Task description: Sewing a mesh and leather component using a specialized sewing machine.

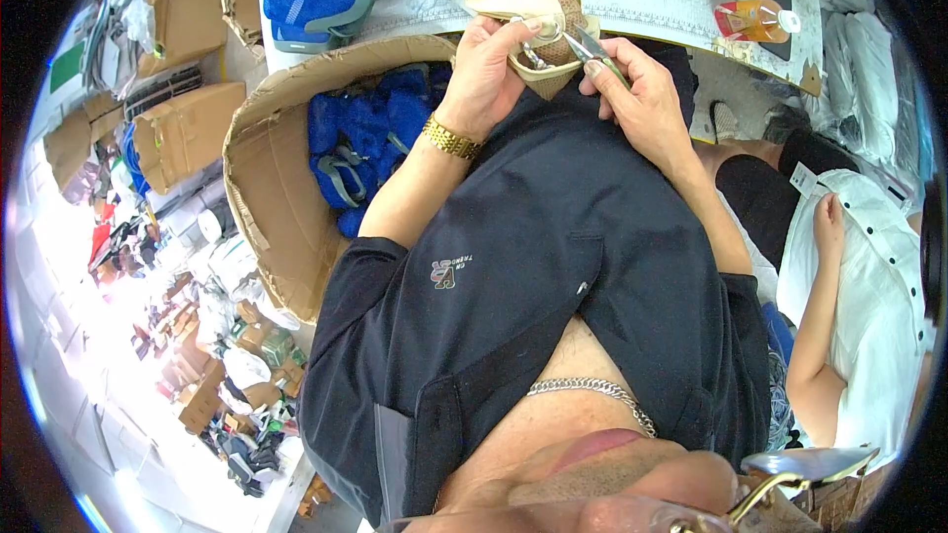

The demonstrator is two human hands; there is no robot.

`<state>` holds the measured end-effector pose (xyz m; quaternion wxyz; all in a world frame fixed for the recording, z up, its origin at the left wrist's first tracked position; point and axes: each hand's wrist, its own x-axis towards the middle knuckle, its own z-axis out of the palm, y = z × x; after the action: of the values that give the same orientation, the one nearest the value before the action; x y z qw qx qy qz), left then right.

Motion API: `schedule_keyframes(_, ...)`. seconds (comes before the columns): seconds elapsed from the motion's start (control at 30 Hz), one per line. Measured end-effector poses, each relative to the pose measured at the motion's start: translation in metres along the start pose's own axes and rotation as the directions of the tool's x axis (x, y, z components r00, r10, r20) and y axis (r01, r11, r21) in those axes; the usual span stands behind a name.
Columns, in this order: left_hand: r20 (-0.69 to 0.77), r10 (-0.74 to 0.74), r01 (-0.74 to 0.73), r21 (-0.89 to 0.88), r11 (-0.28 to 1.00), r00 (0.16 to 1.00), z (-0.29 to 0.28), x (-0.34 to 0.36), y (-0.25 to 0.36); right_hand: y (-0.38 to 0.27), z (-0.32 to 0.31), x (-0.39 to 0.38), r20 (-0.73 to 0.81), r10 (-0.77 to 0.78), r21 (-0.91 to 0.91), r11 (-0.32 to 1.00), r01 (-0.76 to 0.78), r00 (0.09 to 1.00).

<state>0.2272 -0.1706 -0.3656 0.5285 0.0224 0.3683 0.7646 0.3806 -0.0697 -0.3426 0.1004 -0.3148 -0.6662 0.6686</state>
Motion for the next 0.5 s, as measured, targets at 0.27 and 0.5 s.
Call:
schedule_keyframes(0.27, 0.031, 0.034, -0.035, 0.042, 0.998, 0.999, -0.004, 0.0, 0.007, -0.004, 0.004, 0.007, -0.001, -0.022, -0.042, 0.999, 0.022, 1.0)
schedule_keyframes(0.5, 0.031, 0.047, -0.048, 0.055, 0.997, 0.998, -0.009, 0.002, 0.011, -0.005, 0.007, 0.011, 0.018, -0.019, -0.061, 0.998, 0.02, 1.0)
